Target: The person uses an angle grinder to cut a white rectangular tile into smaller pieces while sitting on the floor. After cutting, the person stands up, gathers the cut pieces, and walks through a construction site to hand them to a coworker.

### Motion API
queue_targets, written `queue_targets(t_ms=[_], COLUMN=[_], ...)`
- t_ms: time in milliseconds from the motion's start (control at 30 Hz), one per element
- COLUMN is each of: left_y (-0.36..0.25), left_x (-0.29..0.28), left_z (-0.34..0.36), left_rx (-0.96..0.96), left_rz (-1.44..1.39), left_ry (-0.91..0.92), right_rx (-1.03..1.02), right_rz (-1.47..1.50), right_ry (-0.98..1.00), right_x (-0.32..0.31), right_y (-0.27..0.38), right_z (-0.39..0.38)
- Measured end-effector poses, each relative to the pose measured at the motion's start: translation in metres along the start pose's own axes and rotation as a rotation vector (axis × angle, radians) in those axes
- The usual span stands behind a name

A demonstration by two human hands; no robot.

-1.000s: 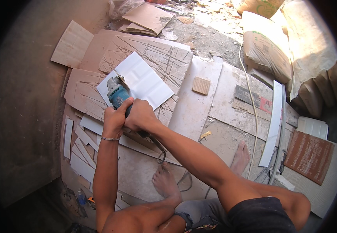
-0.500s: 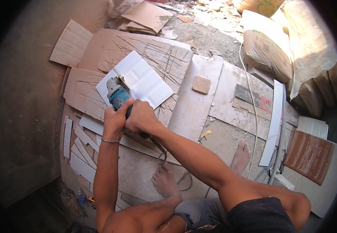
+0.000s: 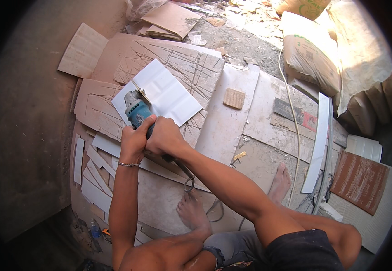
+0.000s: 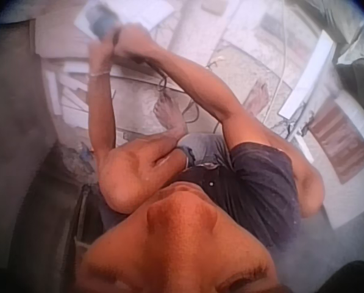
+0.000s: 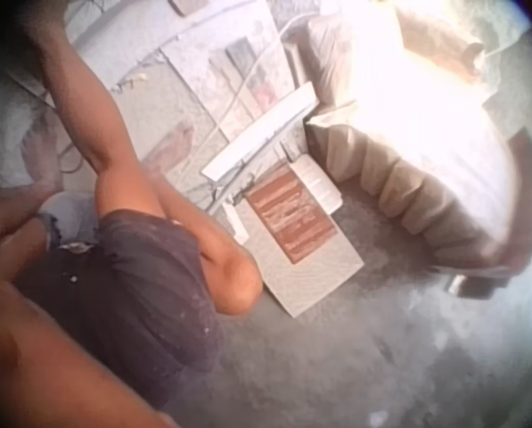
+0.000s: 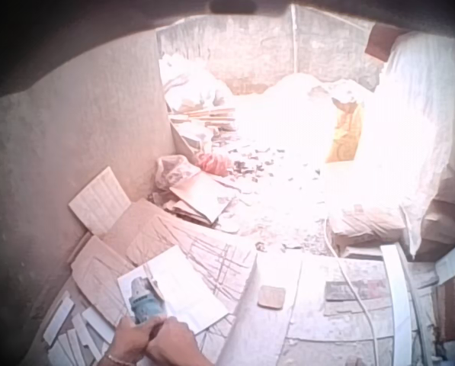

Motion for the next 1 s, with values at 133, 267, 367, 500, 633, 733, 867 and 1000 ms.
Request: queue_targets(t_ms=[133,267,367,500,633,733,867,1000], left_y=[0.003,0.002,0.002,0.002,0.004,0.005,0.004,0.004], left_x=[-0.001,0.001,0.002,0.002,0.001,0.001,0.001,0.001], left_z=[0.000,-0.002,-0.005,-0.005,-0.005,-0.004,-0.005,-0.006], left_rx=[-0.017,0.004,0.009,0.012,-0.005,-0.007,0.004,0.005], left_rz=[-0.007,-0.003,-0.012,-0.007,-0.014,-0.020,-0.009,0.009], left_ry=[-0.006,0.003,0.012,0.009,0.003,0.006,0.011,0.001], right_rx=[-0.002,0.018,0.029,0.018,0.017,0.017,0.018,0.018], right_rz=[-0.012,0.031,0.033,0.046,0.034,0.016,0.010,0.024], right_ry=[0.013,0.057,0.055,0.057,0.056,0.034,0.031,0.061], right_x=[-0.002,-0.004,-0.008,-0.009,-0.006,-0.005,-0.005,-0.004], right_y=[0.002,0.001,0.002,0.003,0.001,0.000,0.000,-0.001], right_z=[-0.002,-0.009,-0.013,-0.015,-0.013,-0.010,-0.010,-0.013])
Point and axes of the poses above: each hand's wrist, its own z-axis towards the middle knuckle, its own x-axis out of the palm, y = z × x, the point moved 10 cm from there along z, towards the middle knuckle, and after that the axes turned 12 degrees about -z, right-handed, at the moved point
